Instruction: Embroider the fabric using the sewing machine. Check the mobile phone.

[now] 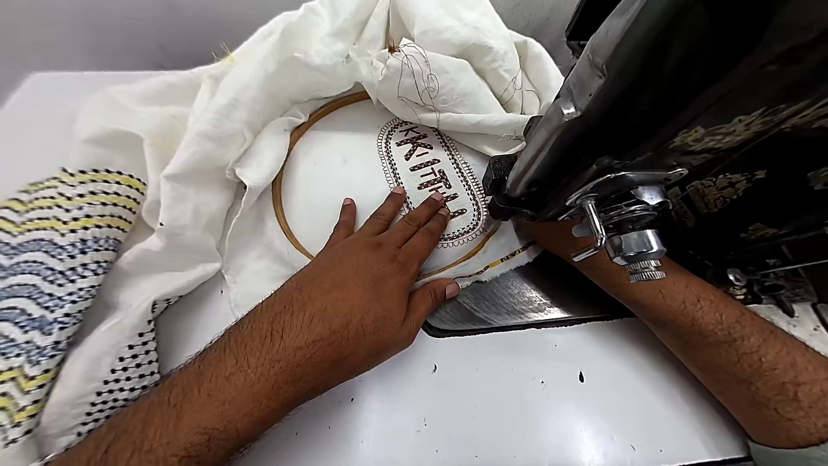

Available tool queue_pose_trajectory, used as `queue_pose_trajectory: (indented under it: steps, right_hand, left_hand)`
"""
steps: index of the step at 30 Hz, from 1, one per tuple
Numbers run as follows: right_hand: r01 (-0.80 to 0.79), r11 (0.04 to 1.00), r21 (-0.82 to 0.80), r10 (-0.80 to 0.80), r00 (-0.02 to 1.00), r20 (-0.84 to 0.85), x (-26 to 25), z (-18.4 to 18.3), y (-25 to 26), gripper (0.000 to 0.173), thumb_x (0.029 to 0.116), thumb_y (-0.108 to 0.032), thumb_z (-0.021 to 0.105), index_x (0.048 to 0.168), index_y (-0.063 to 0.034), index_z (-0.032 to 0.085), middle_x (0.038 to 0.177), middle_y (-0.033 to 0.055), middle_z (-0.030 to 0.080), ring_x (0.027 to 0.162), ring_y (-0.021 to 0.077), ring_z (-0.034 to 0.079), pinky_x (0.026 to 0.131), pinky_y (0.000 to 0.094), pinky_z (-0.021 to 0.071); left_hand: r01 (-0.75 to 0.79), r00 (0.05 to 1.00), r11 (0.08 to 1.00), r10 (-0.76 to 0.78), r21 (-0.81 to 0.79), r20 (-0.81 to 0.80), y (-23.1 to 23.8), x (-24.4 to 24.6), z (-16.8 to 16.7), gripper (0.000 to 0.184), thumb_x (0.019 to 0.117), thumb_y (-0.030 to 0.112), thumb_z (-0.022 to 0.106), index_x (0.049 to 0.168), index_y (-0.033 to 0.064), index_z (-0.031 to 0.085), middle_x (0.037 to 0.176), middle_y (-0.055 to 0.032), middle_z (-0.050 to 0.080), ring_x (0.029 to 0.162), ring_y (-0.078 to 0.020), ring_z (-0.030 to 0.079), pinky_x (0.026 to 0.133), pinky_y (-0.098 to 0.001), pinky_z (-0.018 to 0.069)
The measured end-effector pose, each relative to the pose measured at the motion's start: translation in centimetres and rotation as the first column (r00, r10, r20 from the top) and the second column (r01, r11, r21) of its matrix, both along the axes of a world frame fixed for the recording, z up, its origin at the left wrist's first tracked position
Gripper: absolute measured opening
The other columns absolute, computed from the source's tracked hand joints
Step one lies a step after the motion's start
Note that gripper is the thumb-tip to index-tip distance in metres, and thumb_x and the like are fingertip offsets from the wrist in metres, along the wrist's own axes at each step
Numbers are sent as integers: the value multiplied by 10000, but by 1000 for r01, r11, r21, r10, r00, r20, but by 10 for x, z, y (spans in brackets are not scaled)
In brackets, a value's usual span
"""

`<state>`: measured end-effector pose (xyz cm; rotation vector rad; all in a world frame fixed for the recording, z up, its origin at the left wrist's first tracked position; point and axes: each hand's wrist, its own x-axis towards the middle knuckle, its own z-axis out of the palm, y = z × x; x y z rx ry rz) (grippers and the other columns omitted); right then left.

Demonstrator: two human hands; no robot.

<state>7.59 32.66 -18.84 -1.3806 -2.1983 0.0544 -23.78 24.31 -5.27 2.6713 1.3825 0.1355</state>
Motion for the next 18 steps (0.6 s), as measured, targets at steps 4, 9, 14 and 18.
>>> queue_pose_trajectory:
  steps: [4, 9, 14, 18]
  right_hand:
    - [3, 1000, 8, -3, 1000, -22, -3, -1, 1, 479, 924, -494, 666, 1327, -237, 634, 1382, 43, 584, 1371, 195, 455, 1161, 433, 335]
    - [-12, 999, 35, 12, 1000, -17, -3, 0, 3, 472, 933, -500, 650, 1319, -228, 640, 1368, 34, 596, 1360, 185, 469, 1159, 427, 339]
    - [-35, 999, 34, 35, 999, -17, -1, 1, 1, 447, 941, -488, 645, 1307, -231, 648, 1347, 25, 607, 1346, 172, 478, 1149, 414, 348]
    - [-25, 999, 33, 26, 1000, -7, -1, -1, 2, 445, 939, -493, 647, 1301, -233, 646, 1333, 19, 611, 1331, 166, 489, 1137, 407, 360]
  left_hand:
    - [-5, 1000, 1000, 5, -5, -5, 1, 0, 0, 745, 1034, 640, 244, 1614, 190, 371, 1675, 10, 333, 1560, -294, 266, 1177, -731, 216]
    - [-7, 1000, 1000, 7, 2, -4, 1, -1, -1, 749, 1033, 644, 245, 1612, 187, 375, 1674, 8, 337, 1557, -297, 272, 1174, -733, 220]
    - [-6, 1000, 1000, 6, 1, 10, 1, 0, -1, 745, 1034, 638, 254, 1610, 184, 379, 1672, 11, 341, 1556, -297, 276, 1170, -736, 219]
    - [-4, 1000, 1000, 4, 9, 12, 0, 0, -1, 748, 1032, 642, 255, 1607, 182, 385, 1667, 7, 350, 1553, -301, 282, 1169, -738, 223]
